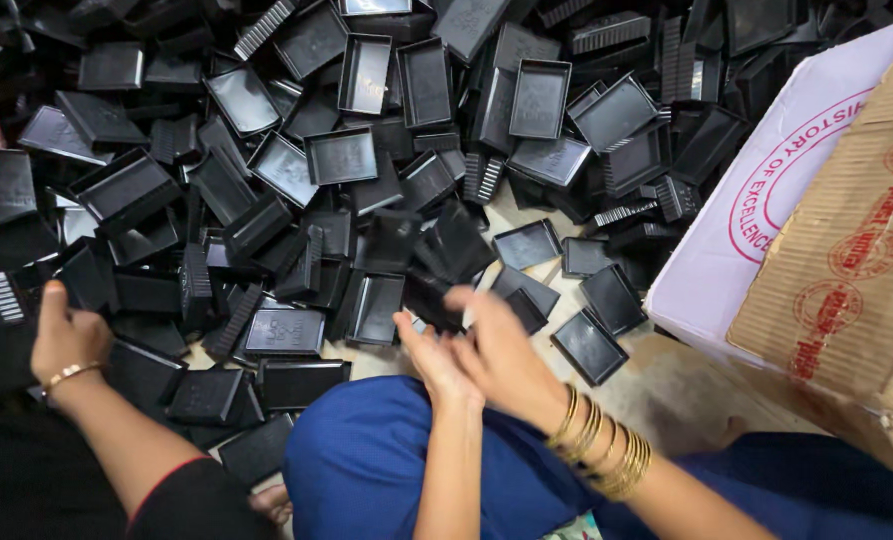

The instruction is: The person sits on the floor and sorts small black plastic components by hand, picking them from a large pile and placing them into a cardboard box. A second person works alongside, also sorting the same items.

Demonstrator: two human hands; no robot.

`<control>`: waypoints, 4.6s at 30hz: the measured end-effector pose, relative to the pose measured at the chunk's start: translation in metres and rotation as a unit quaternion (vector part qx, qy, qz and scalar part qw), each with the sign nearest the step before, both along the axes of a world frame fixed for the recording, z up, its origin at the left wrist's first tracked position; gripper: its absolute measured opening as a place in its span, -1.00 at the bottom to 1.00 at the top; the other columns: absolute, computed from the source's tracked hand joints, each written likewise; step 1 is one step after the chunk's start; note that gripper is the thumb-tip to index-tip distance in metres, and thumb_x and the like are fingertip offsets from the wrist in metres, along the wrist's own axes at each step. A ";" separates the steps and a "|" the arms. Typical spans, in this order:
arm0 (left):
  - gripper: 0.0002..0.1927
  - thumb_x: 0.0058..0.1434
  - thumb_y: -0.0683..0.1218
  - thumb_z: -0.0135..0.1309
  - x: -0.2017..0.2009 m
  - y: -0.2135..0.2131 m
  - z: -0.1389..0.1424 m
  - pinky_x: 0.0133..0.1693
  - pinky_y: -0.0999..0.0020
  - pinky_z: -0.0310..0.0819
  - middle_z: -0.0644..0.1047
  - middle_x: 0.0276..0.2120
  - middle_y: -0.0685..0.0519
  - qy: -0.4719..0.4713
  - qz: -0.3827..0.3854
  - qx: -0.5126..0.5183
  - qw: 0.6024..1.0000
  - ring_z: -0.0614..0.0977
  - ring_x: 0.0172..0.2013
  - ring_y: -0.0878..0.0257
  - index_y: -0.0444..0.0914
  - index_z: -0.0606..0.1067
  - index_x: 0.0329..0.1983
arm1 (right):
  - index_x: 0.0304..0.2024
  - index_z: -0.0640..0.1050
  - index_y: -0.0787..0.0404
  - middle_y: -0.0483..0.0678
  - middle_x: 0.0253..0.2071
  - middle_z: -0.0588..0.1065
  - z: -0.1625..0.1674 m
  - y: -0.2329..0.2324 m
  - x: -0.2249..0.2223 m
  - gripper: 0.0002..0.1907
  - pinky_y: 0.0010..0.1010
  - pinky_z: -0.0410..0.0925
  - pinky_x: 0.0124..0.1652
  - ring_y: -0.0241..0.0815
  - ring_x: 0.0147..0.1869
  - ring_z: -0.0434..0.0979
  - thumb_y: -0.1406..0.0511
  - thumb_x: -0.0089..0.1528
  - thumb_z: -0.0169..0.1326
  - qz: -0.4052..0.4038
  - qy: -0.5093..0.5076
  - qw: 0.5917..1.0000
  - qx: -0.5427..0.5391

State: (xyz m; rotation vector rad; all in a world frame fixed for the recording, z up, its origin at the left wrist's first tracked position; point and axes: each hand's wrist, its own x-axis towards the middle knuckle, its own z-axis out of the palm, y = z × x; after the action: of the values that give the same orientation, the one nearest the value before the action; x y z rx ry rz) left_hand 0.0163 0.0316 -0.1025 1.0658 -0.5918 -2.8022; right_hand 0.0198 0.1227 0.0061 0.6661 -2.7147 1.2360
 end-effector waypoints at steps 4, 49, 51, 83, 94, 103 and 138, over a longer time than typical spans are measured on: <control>-0.06 0.36 0.48 -0.15 0.002 0.001 0.000 0.38 -0.12 0.08 0.19 0.44 -0.16 -0.031 0.032 0.036 0.998 0.26 0.43 -0.06 -0.22 0.00 0.52 | -0.12 0.58 0.21 0.03 -0.21 0.59 0.015 0.005 0.005 -0.81 -0.32 0.49 -0.16 -0.02 -0.17 0.67 0.41 0.23 0.03 0.019 -0.029 0.999 -0.037; -0.47 0.13 0.07 0.22 0.043 0.022 0.087 0.14 -0.05 0.23 0.35 0.03 -0.20 -0.040 -0.287 -0.763 0.578 0.34 0.11 -0.16 -0.31 0.35 0.04 | 0.01 0.39 0.30 0.20 -0.10 0.46 -0.043 0.058 -0.070 -0.35 -0.04 0.37 -0.01 0.21 0.05 0.48 0.09 0.03 0.32 -0.147 -0.016 0.955 0.257; -0.35 0.14 0.15 0.23 0.050 0.021 0.079 0.26 -0.02 0.19 0.33 0.18 -0.19 -0.073 -0.447 -0.734 0.507 0.31 0.25 -0.14 -0.30 0.34 0.15 | 0.03 0.38 0.28 0.16 -0.11 0.46 -0.045 0.066 -0.070 -0.39 -0.08 0.35 -0.05 0.14 0.02 0.47 0.12 0.06 0.30 -0.144 -0.047 0.964 0.219; -0.65 0.25 -0.14 -0.06 0.052 0.059 0.081 -0.03 0.25 0.46 0.55 -0.08 0.02 0.161 -0.191 0.035 0.968 0.57 -0.09 0.19 -0.24 0.44 0.11 | 0.07 0.37 0.22 -0.03 0.06 0.46 0.017 0.117 0.062 -0.76 -0.41 0.39 0.01 -0.26 0.13 0.48 0.31 0.38 0.01 -0.151 -0.118 0.951 -0.241; -0.49 0.49 0.05 -0.26 0.049 0.059 0.102 0.22 0.33 0.28 0.38 0.24 0.03 0.252 -0.214 -0.133 0.934 0.43 0.19 0.26 -0.16 0.19 0.46 | 0.16 0.39 0.25 0.12 0.07 0.56 0.036 0.111 0.054 -0.43 -0.36 0.41 0.05 -0.18 0.15 0.56 0.26 0.17 0.30 -0.168 -0.178 0.951 -0.190; -0.45 0.50 0.12 -0.27 0.051 0.061 0.102 0.21 0.37 0.27 0.38 0.24 0.00 0.276 -0.216 -0.248 0.903 0.43 0.18 0.25 -0.23 0.21 0.45 | 0.47 0.21 0.06 0.10 0.10 0.53 0.047 0.103 0.065 -0.21 -0.38 0.46 -0.05 -0.22 0.01 0.57 0.18 0.23 0.18 -0.104 -0.227 0.951 -0.185; -0.47 0.54 0.11 -0.26 0.050 0.058 0.104 0.14 0.44 0.41 0.43 0.17 -0.02 0.333 -0.162 -0.289 0.883 0.52 0.08 0.30 -0.25 0.24 0.45 | 0.41 0.32 0.14 0.07 0.08 0.52 0.053 0.092 0.070 -0.25 -0.34 0.51 -0.01 -0.19 0.08 0.59 0.20 0.19 0.24 -0.134 -0.165 0.956 -0.201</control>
State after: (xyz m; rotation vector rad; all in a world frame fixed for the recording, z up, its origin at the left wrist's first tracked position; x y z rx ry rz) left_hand 0.0662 0.0897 0.0014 -0.1244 -1.4525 -2.6594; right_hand 0.0901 0.2145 0.0591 0.0446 -2.5381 1.8776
